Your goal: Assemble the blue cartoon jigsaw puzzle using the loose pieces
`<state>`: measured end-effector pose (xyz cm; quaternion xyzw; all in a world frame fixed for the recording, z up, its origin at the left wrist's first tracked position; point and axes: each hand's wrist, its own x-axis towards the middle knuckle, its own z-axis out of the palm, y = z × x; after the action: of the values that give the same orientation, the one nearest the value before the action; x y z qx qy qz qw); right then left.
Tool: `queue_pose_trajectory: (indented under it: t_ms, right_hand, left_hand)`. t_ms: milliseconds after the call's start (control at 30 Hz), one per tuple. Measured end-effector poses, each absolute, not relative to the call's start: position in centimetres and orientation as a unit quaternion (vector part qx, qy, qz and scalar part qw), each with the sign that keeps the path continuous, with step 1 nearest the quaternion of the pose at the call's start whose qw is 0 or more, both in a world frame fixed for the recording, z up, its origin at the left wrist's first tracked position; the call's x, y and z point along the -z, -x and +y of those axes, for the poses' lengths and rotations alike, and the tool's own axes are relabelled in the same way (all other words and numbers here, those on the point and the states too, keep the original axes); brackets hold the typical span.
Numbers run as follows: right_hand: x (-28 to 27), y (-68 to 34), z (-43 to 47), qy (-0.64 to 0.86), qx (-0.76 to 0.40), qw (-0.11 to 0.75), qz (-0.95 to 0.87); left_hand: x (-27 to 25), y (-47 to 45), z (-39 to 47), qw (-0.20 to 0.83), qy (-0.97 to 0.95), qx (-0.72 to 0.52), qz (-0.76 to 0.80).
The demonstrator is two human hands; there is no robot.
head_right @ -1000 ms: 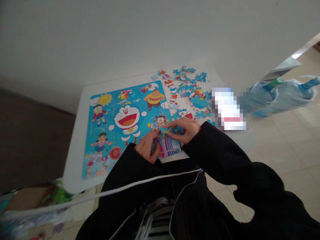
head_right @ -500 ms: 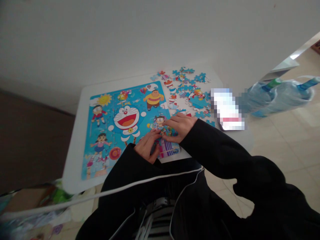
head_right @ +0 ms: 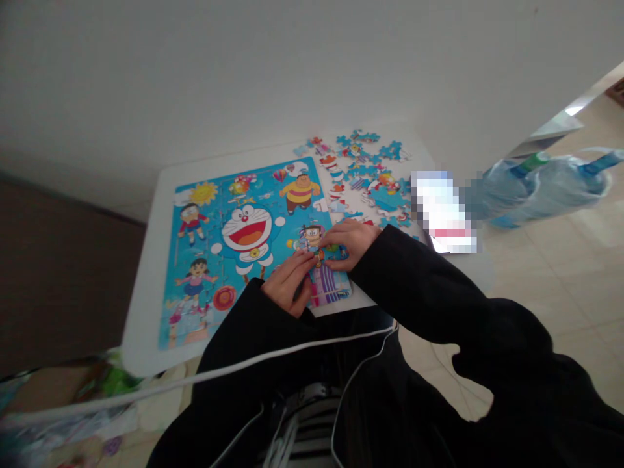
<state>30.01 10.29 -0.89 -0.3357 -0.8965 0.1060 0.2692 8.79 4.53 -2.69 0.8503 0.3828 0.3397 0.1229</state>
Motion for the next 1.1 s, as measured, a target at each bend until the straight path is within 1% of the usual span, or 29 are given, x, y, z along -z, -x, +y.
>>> queue_pose_trajectory:
  t_ms: [100, 267, 367, 533, 633, 767, 967, 1100]
  right_hand:
    - [1.0, -30.1, 10.4, 0.354, -0.113, 0.261, -0.891]
    - [1.7, -29.9, 10.9, 0.398, -0.114, 0.204, -0.887]
    - [1.6, -29.8, 11.2, 0.399, -0.102, 0.170, -0.895]
    - [0.5, -30.2, 11.9, 0.359, -0.123, 0.123, -0.917]
    - [0.0, -30.4, 12.2, 0.339, -0.141, 0.120, -0.922]
    - [-0.1, -30.2, 12.2, 0.353, -0.146, 0.125, -0.916]
    - [0.3, -30.4, 11.7, 0.405, -0.112, 0.160, -0.893]
    - [0.0, -30.5, 11.1, 0.409, -0.118, 0.150, -0.892]
  left_hand:
    - [2.8, -8.7, 4.6, 0.119, -0.857, -0.327, 0.379]
    - [2.7, -8.7, 4.6, 0.110, -0.863, -0.312, 0.382]
    - [3.1, -8.8, 4.7, 0.103, -0.865, -0.309, 0.382]
    - [4.2, -9.1, 4.9, 0.046, -0.856, -0.348, 0.380]
    - [4.5, -9.2, 4.9, 0.041, -0.855, -0.352, 0.378]
    - [4.4, -9.1, 4.9, 0.056, -0.852, -0.365, 0.372]
    - [3.3, -8.8, 4.6, 0.101, -0.864, -0.299, 0.392]
    - [2.9, -8.8, 4.5, 0.109, -0.860, -0.311, 0.389]
